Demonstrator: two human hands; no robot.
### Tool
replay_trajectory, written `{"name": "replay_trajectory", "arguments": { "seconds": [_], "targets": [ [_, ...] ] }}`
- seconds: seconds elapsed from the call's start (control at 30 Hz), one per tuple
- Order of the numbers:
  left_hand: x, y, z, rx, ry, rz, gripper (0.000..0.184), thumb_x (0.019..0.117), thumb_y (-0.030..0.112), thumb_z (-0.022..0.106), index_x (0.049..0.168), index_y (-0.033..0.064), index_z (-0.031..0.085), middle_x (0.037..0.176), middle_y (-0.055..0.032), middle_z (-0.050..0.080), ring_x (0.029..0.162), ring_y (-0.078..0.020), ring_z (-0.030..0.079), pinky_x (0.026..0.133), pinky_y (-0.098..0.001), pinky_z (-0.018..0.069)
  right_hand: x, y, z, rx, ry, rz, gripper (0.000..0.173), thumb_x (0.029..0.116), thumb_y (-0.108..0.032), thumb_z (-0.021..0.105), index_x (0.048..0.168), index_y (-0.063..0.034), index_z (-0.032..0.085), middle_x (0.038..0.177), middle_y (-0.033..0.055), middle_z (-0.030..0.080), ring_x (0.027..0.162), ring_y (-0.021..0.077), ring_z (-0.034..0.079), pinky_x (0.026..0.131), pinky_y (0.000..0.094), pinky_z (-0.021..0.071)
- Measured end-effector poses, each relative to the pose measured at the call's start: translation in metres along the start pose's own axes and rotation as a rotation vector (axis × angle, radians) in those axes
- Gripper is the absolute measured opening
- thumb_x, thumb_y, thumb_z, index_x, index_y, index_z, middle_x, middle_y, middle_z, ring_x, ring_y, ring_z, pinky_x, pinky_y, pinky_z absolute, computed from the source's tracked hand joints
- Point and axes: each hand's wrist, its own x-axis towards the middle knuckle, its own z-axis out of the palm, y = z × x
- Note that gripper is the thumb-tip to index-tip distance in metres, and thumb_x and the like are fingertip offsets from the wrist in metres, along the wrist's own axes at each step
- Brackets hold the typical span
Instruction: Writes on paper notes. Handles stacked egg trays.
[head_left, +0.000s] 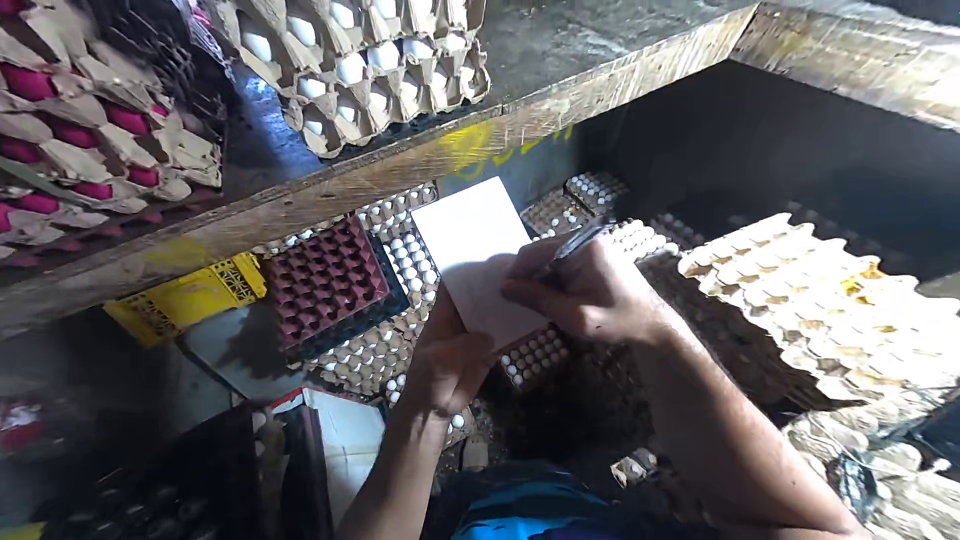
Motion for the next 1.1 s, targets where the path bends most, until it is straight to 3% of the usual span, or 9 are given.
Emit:
{"name": "replay_trajectory", "arguments": {
  "seconds": [0.2, 0.3, 0.4, 0.53, 0.67, 0.93, 1.1],
  "targets": [
    [0.002, -0.001, 0.004, -0.018, 0.027, -0.006, 0.072, 0.0790, -0.015, 0.056, 0.143, 0.0132, 0.041, 0.126, -0.0184, 0.063, 0.112, -0.0354, 0.067, 0.099, -0.0636, 0.0519, -0.002, 0.007, -0.007, -0.055, 0.094, 0.018, 0.015, 0.0977, -0.018, 0.064, 0.089, -0.0109, 0.073, 0.068, -0.0059, 0.063, 0.055, 0.0020, 0.055, 0.048, 0.0224, 0.0463],
    [0.005, -0.001, 0.006, -0.011, 0.040, 0.005, 0.077, 0.0768, -0.017, 0.054, 0.145, 0.0127, 0.037, 0.128, -0.0192, 0.061, 0.114, -0.0369, 0.066, 0.099, -0.0660, 0.0507, 0.001, 0.004, -0.012, -0.049, 0.238, 0.081, 0.012, 0.0982, -0.014, 0.064, 0.092, -0.0080, 0.073, 0.068, -0.0044, 0.064, 0.054, 0.0021, 0.055, 0.047, 0.0208, 0.0469],
    [0.005, -0.001, 0.007, -0.026, 0.021, -0.005, 0.075, 0.0783, -0.016, 0.057, 0.145, 0.0119, 0.039, 0.128, -0.0199, 0.062, 0.115, -0.0378, 0.065, 0.101, -0.0670, 0.0494, 0.003, 0.000, -0.008, -0.001, 0.299, 0.064, 0.012, 0.0966, -0.011, 0.064, 0.091, -0.0055, 0.072, 0.066, -0.0031, 0.061, 0.051, 0.0024, 0.051, 0.043, 0.0198, 0.0425],
    [0.006, 0.001, 0.004, -0.051, -0.029, 0.002, 0.075, 0.0786, -0.015, 0.058, 0.145, 0.0140, 0.040, 0.129, -0.0187, 0.061, 0.117, -0.0377, 0.064, 0.102, -0.0667, 0.0482, -0.007, -0.012, -0.007, 0.075, 0.220, 0.056, 0.012, 0.0967, -0.011, 0.062, 0.090, -0.0054, 0.070, 0.065, -0.0038, 0.059, 0.050, 0.0028, 0.049, 0.041, 0.0198, 0.0401],
    [0.005, 0.002, 0.001, -0.049, -0.038, 0.025, 0.065, 0.0781, -0.012, 0.055, 0.138, 0.0113, 0.046, 0.124, -0.0176, 0.064, 0.113, -0.0350, 0.066, 0.099, -0.0630, 0.0511, -0.019, -0.018, 0.005, 0.179, 0.044, 0.072, 0.007, 0.0924, -0.007, 0.064, 0.096, -0.0046, 0.070, 0.078, -0.0012, 0.067, 0.063, 0.0066, 0.062, 0.052, 0.0233, 0.0550],
    [0.003, 0.002, 0.008, -0.027, -0.027, 0.022, 0.066, 0.0767, -0.011, 0.055, 0.139, 0.0102, 0.046, 0.122, -0.0181, 0.065, 0.109, -0.0331, 0.067, 0.096, -0.0591, 0.0540, -0.022, -0.019, 0.013, 0.023, 0.071, 0.005, 0.011, 0.0954, -0.013, 0.066, 0.090, -0.0073, 0.073, 0.073, -0.0052, 0.066, 0.061, 0.0010, 0.059, 0.051, 0.0197, 0.0511],
    [0.002, 0.002, 0.011, -0.045, -0.034, 0.024, 0.067, 0.0767, -0.013, 0.054, 0.139, 0.0092, 0.045, 0.125, -0.0205, 0.062, 0.112, -0.0363, 0.066, 0.097, -0.0626, 0.0519, -0.022, -0.020, 0.015, 0.050, 0.140, 0.007, 0.009, 0.0947, -0.011, 0.065, 0.091, -0.0055, 0.072, 0.072, -0.0040, 0.066, 0.058, 0.0022, 0.058, 0.048, 0.0207, 0.0509]
  ]
}}
